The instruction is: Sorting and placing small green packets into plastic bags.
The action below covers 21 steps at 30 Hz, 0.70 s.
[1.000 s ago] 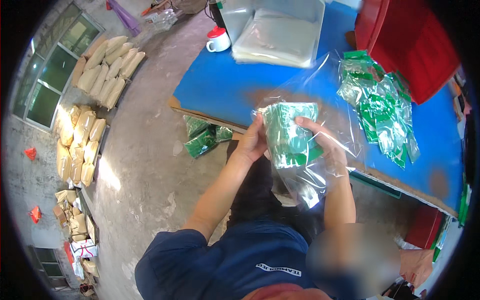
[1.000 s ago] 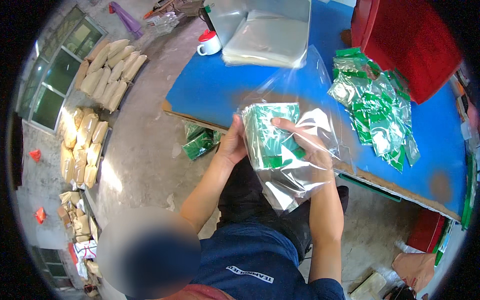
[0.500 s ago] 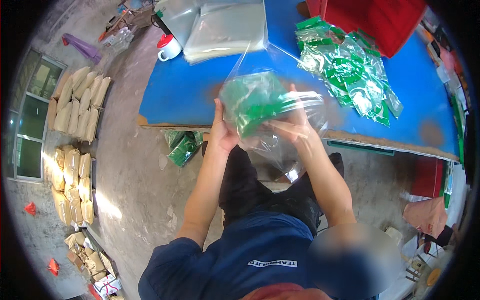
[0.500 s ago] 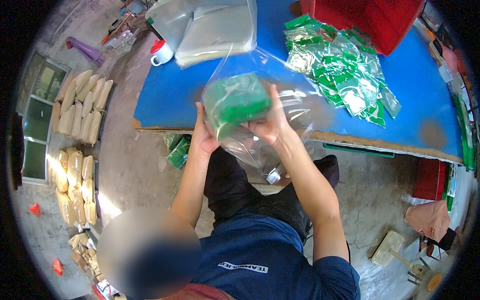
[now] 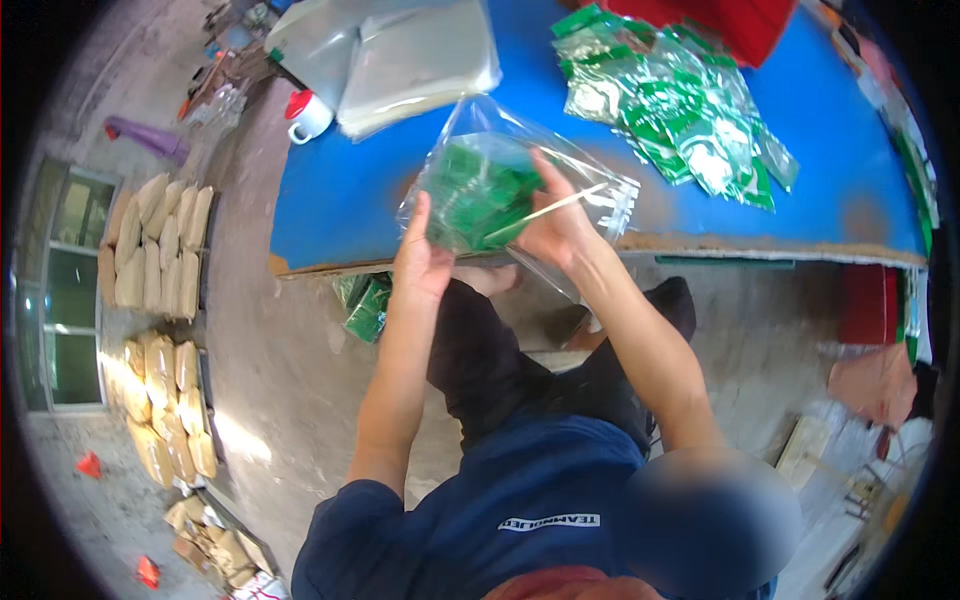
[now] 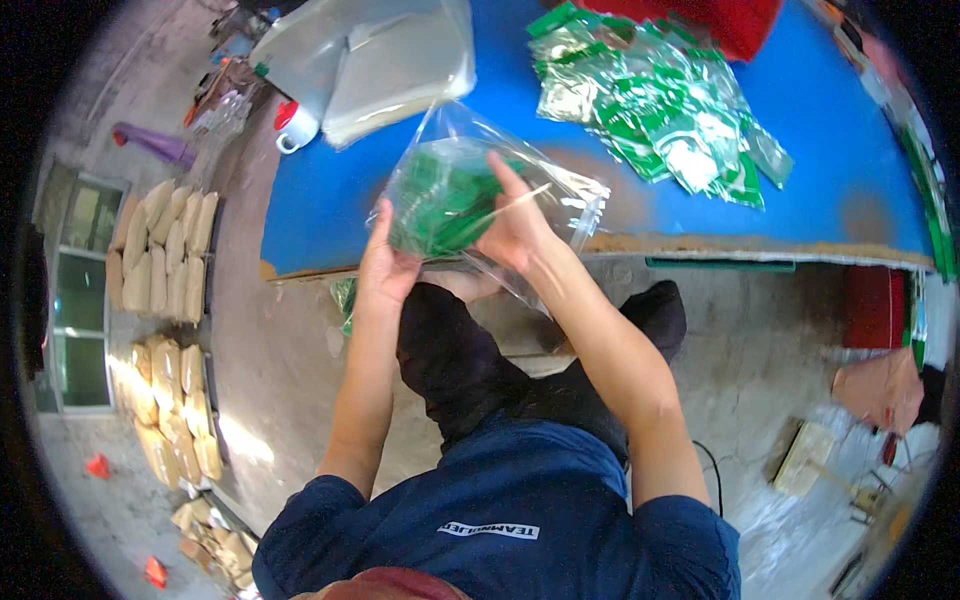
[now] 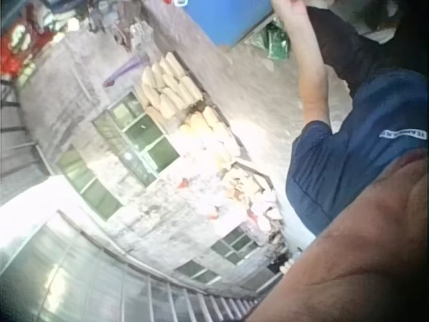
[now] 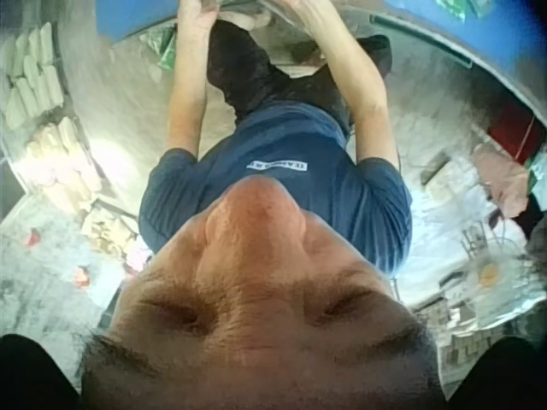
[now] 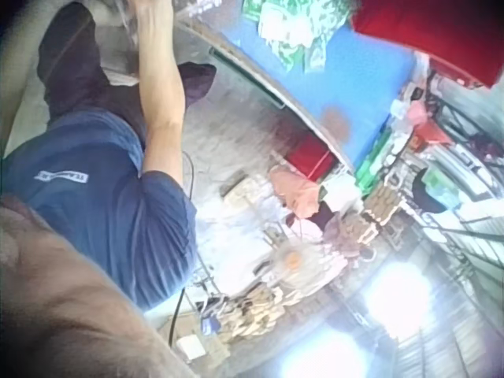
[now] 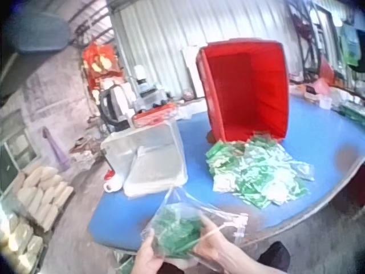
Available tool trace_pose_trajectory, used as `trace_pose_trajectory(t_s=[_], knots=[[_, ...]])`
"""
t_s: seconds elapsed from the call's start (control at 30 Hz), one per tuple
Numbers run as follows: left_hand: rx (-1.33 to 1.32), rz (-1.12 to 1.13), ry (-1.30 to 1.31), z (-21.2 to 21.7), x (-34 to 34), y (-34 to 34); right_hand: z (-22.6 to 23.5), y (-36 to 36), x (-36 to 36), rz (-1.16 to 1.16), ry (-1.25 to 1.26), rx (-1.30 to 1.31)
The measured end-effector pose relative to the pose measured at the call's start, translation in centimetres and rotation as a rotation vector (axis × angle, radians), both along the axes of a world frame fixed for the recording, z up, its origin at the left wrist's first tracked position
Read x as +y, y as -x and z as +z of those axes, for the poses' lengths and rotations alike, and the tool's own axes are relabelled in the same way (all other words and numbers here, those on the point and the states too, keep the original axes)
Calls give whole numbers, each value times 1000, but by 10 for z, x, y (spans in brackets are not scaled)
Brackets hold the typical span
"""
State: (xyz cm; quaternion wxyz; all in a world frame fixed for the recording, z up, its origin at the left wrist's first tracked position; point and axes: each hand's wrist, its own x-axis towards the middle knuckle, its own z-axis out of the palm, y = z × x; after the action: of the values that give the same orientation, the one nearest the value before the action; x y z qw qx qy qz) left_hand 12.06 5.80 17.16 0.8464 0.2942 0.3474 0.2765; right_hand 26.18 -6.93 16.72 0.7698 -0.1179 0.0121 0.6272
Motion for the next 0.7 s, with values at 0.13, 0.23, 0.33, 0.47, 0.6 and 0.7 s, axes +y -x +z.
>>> trace_pose_trajectory(t_s=[0.13, 0.23, 0.33, 0.47, 0.6, 0.7], knots=[[-62, -35, 136, 0, 21, 18, -3, 9, 21, -62, 209, 92], [-44, -64, 96, -11, 18, 19, 2, 15, 22, -95, 244, 114], [-37, -53, 109, -4, 8, 19, 7, 20, 18, -23, 38, 53], [-199, -128, 198, 2, 16, 31, 12, 26, 25, 27, -21, -32], [-42, -62, 115, -7, 31, 37, 17, 24, 13, 165, 187, -169], [81, -133, 81, -3, 43, 37, 9, 15, -5, 98, 374, -351]])
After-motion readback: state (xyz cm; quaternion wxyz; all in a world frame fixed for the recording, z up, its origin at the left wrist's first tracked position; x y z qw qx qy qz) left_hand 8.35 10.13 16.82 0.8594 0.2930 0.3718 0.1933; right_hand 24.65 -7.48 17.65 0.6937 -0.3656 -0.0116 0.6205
